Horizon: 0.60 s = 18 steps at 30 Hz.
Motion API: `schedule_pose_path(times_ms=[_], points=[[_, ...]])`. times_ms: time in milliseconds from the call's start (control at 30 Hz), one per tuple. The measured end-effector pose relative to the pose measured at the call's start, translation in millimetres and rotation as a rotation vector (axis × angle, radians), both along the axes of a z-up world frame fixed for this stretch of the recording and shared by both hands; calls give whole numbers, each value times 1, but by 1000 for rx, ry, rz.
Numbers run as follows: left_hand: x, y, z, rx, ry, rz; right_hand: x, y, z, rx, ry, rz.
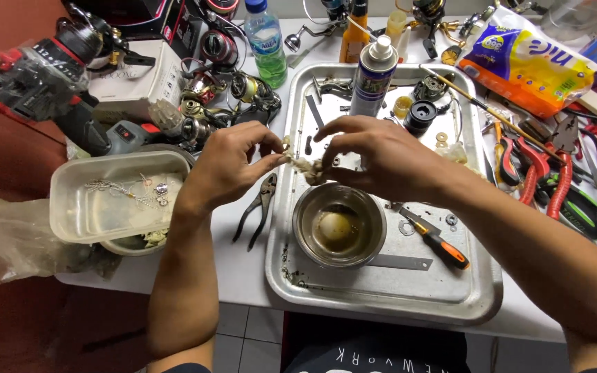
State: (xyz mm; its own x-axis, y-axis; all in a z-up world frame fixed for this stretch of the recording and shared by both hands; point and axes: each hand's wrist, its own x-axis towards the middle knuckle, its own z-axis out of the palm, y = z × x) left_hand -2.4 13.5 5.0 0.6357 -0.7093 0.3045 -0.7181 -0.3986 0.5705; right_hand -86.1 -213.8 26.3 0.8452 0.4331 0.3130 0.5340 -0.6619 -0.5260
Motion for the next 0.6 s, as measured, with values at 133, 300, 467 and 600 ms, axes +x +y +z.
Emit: schedule_pose_path(times_ms=[133, 300, 467, 600], points=[[-1, 4, 4, -140, 6, -33, 23, 20, 0, 110, 151, 65], [-9, 21, 8, -186, -8, 40, 43, 29, 2, 118, 221, 22], [-34, 59, 8, -68, -306, 191, 55, 30, 2, 134, 245, 17], [-61, 100, -5, 206, -450, 279, 59, 39, 4, 109, 241, 21]])
